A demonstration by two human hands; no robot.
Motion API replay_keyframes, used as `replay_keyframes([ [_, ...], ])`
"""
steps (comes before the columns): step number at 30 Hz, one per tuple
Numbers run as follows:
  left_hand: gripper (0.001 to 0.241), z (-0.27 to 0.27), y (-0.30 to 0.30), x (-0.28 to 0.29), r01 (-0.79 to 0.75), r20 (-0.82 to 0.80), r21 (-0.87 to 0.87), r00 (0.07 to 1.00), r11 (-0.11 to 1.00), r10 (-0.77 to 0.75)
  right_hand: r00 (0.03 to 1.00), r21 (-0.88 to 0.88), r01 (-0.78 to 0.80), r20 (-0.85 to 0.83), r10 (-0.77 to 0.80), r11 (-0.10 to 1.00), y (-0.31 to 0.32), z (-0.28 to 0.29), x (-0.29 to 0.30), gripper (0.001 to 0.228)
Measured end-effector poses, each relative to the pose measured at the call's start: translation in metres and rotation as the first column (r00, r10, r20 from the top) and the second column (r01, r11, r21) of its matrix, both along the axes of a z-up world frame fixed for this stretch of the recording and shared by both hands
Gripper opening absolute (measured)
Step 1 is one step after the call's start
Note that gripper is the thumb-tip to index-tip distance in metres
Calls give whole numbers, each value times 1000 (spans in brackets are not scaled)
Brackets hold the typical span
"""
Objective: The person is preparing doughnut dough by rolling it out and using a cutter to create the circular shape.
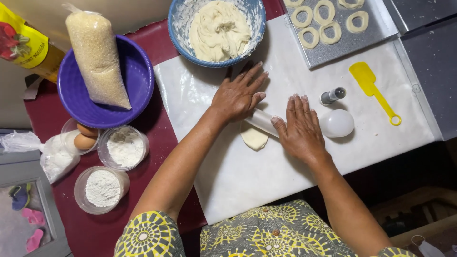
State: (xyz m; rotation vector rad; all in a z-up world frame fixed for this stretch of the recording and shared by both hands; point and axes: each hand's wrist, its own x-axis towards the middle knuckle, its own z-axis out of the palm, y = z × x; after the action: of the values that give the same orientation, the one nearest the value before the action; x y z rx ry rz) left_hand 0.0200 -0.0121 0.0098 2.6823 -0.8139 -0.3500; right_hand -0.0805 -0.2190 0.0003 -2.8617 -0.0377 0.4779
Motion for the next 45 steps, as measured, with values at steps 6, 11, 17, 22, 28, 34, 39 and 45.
replay_keyframes([
  [6, 62, -20, 10, -13, 60, 170, -8, 984, 998, -58, 999, 55, -16, -50, 19, 998, -14, 0, 19, 83],
  [11, 63, -23, 27, -34, 44, 249, -54, 968, 998, -30, 993, 60, -105, 59, 101, 993, 1, -2, 13, 81],
  [17, 64, -32, 37, -60, 25, 274, -98, 962, 995, 3, 979, -18, -122, 160, 123, 992, 17, -7, -20, 85],
  [22, 64, -27, 46, -73, 19, 258, -141, 966, 990, 18, 983, -33, -73, 164, 78, 997, 33, -1, -42, 88],
  [28, 69, -35, 57, -91, -7, 233, -171, 971, 985, 48, 968, -67, -80, 234, 93, 995, 50, -1, -60, 86],
  [34, 72, -51, 68, -113, -41, 242, -131, 968, 991, 72, 951, -88, -103, 284, 124, 991, 63, -3, -77, 88],
  [39, 71, -54, 76, -131, -71, 229, -86, 969, 994, 89, 960, -98, -105, 251, 127, 990, 73, -1, -91, 88],
  [45, 68, -54, 90, -160, -106, 235, -84, 964, 991, 123, 932, -71, -167, 314, 181, 983, 84, -4, -113, 89],
])
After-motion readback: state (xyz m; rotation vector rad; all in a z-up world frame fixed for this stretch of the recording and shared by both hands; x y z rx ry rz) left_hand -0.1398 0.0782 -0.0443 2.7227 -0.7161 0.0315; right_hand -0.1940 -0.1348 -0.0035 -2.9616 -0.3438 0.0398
